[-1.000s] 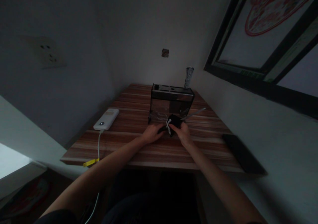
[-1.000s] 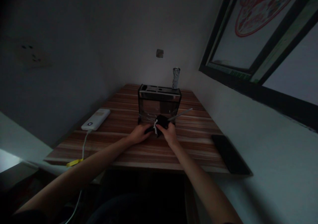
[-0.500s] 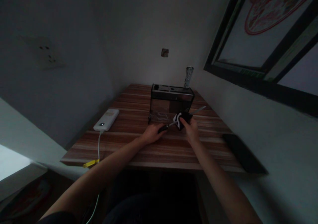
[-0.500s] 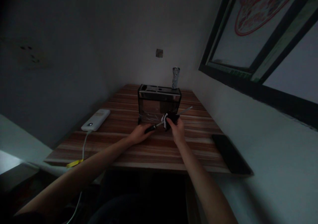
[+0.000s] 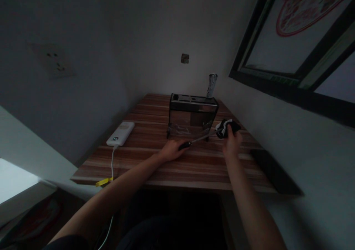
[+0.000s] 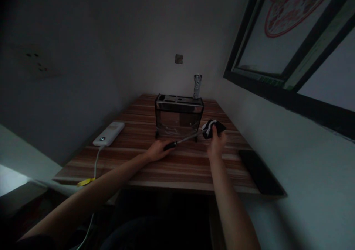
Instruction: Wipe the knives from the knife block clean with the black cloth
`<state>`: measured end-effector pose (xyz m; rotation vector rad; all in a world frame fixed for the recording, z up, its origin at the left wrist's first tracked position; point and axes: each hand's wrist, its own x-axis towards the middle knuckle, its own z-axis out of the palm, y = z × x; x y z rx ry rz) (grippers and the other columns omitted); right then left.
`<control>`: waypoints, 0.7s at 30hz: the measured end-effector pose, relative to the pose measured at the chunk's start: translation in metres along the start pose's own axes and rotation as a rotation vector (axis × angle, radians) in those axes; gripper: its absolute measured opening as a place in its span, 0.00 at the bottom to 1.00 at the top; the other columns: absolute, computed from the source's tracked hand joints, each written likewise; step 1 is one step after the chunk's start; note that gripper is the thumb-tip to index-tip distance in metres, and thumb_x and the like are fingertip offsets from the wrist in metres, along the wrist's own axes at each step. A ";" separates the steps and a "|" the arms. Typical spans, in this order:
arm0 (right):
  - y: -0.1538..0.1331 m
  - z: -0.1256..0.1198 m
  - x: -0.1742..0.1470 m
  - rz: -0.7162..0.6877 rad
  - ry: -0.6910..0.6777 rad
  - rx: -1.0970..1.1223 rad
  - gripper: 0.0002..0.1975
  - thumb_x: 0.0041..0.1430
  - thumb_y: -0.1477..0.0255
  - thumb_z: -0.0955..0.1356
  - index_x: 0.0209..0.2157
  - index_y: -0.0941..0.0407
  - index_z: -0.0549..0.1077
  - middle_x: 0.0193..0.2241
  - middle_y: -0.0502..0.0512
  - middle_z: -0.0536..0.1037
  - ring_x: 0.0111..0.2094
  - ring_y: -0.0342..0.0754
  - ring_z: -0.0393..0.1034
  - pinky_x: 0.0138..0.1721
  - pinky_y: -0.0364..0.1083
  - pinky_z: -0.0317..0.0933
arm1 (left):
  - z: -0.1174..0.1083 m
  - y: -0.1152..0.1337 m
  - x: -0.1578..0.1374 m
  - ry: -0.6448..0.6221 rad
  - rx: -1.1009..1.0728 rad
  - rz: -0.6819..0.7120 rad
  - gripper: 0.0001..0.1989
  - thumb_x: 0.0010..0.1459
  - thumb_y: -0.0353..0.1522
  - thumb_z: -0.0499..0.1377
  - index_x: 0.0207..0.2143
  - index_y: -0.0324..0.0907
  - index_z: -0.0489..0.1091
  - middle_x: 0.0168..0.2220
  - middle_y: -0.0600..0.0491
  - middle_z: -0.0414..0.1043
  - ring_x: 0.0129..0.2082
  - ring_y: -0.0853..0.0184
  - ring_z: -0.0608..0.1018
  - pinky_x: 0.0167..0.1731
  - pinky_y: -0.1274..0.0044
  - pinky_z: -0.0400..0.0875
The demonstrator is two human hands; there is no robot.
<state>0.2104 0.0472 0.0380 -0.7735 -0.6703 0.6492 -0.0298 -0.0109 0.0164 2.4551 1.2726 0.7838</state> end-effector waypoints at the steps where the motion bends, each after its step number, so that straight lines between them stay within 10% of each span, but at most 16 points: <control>1: -0.001 -0.001 0.002 -0.007 0.006 0.010 0.15 0.43 0.66 0.71 0.34 0.58 0.74 0.33 0.50 0.77 0.34 0.42 0.71 0.40 0.44 0.63 | 0.000 0.000 0.000 -0.003 0.001 -0.002 0.17 0.58 0.38 0.52 0.48 0.44 0.66 0.42 0.51 0.74 0.41 0.64 0.76 0.40 0.77 0.68; 21: 0.011 0.003 -0.010 0.087 -0.098 0.016 0.17 0.41 0.66 0.72 0.36 0.55 0.73 0.35 0.49 0.77 0.37 0.43 0.71 0.43 0.45 0.63 | 0.003 -0.005 -0.001 0.000 0.011 -0.011 0.16 0.58 0.38 0.52 0.46 0.43 0.66 0.39 0.50 0.75 0.38 0.64 0.76 0.37 0.77 0.68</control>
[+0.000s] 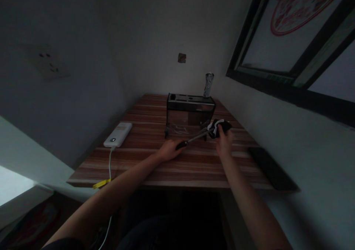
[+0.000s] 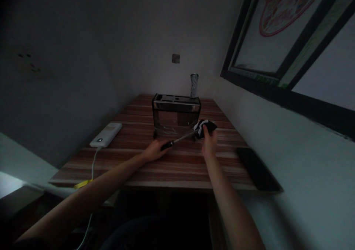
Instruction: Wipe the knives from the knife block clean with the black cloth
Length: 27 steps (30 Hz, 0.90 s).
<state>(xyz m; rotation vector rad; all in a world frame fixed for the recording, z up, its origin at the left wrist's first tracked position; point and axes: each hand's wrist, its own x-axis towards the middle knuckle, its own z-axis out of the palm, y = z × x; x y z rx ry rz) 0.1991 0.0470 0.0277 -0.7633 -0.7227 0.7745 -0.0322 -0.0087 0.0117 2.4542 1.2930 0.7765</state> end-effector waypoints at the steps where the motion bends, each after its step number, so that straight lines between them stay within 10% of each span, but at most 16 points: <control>1: 0.002 0.001 -0.003 0.006 -0.029 -0.012 0.17 0.41 0.66 0.72 0.36 0.55 0.73 0.35 0.49 0.77 0.37 0.43 0.71 0.43 0.45 0.63 | 0.000 0.000 0.000 0.006 -0.005 -0.006 0.16 0.58 0.38 0.52 0.46 0.43 0.66 0.39 0.50 0.75 0.38 0.64 0.77 0.37 0.77 0.68; 16: 0.022 0.013 -0.046 0.218 -0.551 -0.334 0.19 0.37 0.64 0.74 0.34 0.57 0.73 0.32 0.53 0.79 0.33 0.49 0.72 0.38 0.48 0.65 | 0.001 -0.002 0.001 0.020 0.039 0.004 0.15 0.57 0.36 0.52 0.46 0.41 0.66 0.38 0.49 0.75 0.37 0.63 0.77 0.36 0.76 0.69; 27: 0.032 0.016 -0.057 0.161 -0.600 -0.458 0.20 0.38 0.62 0.73 0.33 0.58 0.73 0.33 0.55 0.78 0.35 0.52 0.72 0.38 0.50 0.64 | 0.002 -0.005 0.001 0.023 0.076 0.001 0.16 0.56 0.34 0.53 0.48 0.41 0.65 0.41 0.48 0.74 0.40 0.62 0.76 0.39 0.75 0.69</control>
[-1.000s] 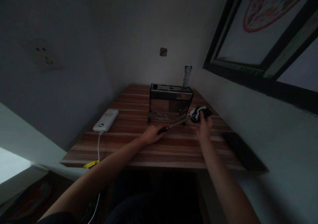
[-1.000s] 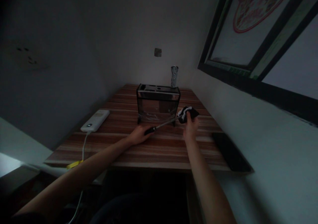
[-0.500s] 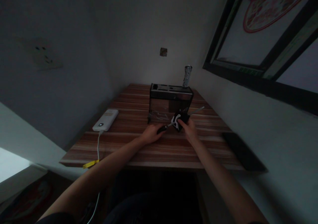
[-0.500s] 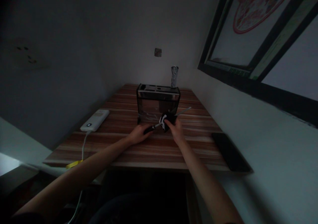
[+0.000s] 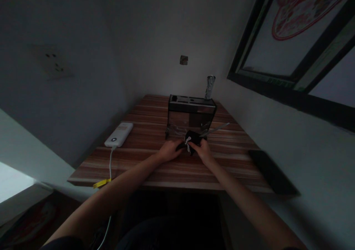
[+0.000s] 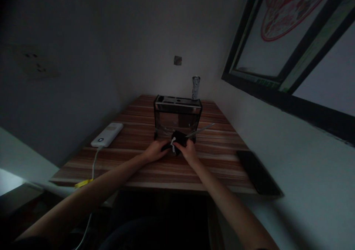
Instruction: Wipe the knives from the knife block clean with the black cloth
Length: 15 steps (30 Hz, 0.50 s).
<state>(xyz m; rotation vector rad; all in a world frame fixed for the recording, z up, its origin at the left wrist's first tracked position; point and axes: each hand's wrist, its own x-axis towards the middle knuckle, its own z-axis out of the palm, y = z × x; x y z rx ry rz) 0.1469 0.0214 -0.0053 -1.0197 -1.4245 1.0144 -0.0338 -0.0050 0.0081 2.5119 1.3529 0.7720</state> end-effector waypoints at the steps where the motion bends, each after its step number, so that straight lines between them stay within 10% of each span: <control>1: 0.000 0.000 0.000 0.004 -0.006 -0.002 0.20 0.38 0.62 0.73 0.33 0.58 0.73 0.33 0.56 0.78 0.35 0.52 0.72 0.38 0.50 0.64 | 0.000 0.001 0.000 -0.005 0.003 0.001 0.16 0.56 0.34 0.53 0.47 0.41 0.65 0.40 0.48 0.74 0.39 0.62 0.77 0.38 0.75 0.69; 15: -0.011 -0.003 0.000 0.013 -0.001 0.073 0.17 0.38 0.65 0.73 0.32 0.58 0.74 0.31 0.53 0.79 0.33 0.49 0.72 0.37 0.48 0.64 | -0.002 0.001 0.001 -0.005 -0.075 -0.018 0.16 0.55 0.32 0.54 0.47 0.41 0.65 0.41 0.49 0.74 0.40 0.63 0.76 0.40 0.75 0.68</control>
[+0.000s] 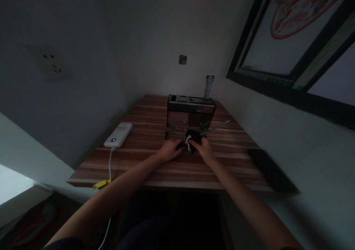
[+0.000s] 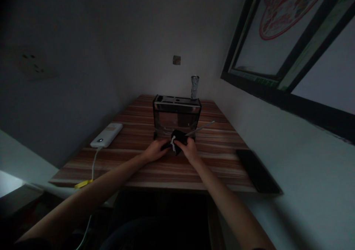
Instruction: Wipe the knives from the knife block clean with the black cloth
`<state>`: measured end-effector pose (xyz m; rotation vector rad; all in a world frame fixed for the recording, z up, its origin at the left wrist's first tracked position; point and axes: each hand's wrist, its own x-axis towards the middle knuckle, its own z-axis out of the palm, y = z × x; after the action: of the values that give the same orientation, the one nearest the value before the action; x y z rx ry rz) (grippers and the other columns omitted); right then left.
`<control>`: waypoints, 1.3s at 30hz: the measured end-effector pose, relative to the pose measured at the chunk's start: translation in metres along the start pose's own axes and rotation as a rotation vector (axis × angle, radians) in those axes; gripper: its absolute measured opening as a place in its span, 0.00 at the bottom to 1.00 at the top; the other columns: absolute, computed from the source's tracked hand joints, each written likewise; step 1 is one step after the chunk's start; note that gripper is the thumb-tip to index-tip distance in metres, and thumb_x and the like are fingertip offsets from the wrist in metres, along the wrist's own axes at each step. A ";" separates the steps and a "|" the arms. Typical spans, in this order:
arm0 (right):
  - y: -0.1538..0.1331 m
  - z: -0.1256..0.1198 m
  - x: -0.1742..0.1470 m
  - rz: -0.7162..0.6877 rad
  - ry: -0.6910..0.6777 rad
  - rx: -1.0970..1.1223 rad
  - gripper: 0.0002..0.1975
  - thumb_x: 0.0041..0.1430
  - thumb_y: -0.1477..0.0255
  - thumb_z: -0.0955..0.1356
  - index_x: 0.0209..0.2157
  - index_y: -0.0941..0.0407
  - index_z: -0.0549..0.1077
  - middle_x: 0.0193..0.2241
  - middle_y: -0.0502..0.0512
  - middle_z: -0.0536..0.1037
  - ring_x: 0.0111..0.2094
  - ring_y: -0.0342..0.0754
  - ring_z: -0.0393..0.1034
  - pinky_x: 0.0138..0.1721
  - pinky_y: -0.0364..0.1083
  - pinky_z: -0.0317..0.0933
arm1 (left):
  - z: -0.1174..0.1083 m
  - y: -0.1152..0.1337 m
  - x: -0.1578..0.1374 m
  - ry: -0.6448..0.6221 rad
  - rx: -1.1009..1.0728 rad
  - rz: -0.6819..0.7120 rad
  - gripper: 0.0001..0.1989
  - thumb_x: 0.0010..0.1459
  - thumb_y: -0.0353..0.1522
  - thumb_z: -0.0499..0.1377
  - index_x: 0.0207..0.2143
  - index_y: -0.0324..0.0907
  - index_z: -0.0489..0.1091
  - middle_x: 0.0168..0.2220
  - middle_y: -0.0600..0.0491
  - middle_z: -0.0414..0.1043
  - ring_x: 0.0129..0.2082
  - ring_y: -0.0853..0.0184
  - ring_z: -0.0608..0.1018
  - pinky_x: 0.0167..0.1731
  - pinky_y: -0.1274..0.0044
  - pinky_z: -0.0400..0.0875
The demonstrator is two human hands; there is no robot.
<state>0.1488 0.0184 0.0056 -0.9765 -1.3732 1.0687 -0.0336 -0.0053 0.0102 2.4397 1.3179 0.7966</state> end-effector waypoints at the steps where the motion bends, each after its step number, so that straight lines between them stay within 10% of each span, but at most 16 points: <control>1: -0.001 -0.001 0.000 -0.004 0.002 0.008 0.18 0.38 0.65 0.74 0.33 0.58 0.74 0.31 0.53 0.79 0.33 0.49 0.72 0.37 0.47 0.64 | 0.000 0.001 0.000 0.003 -0.007 0.002 0.16 0.55 0.33 0.53 0.47 0.41 0.66 0.40 0.49 0.74 0.39 0.63 0.76 0.39 0.76 0.68; 39: -0.028 -0.067 0.030 -0.255 0.752 0.413 0.18 0.42 0.63 0.71 0.36 0.57 0.73 0.37 0.52 0.77 0.39 0.46 0.72 0.41 0.46 0.65 | -0.002 0.009 -0.002 -0.028 -0.053 0.037 0.17 0.57 0.35 0.53 0.48 0.42 0.66 0.43 0.50 0.74 0.41 0.64 0.76 0.41 0.76 0.68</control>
<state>0.2141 0.0450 0.0412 -0.7508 -0.6031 0.6453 -0.0296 -0.0121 0.0152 2.4316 1.2292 0.7932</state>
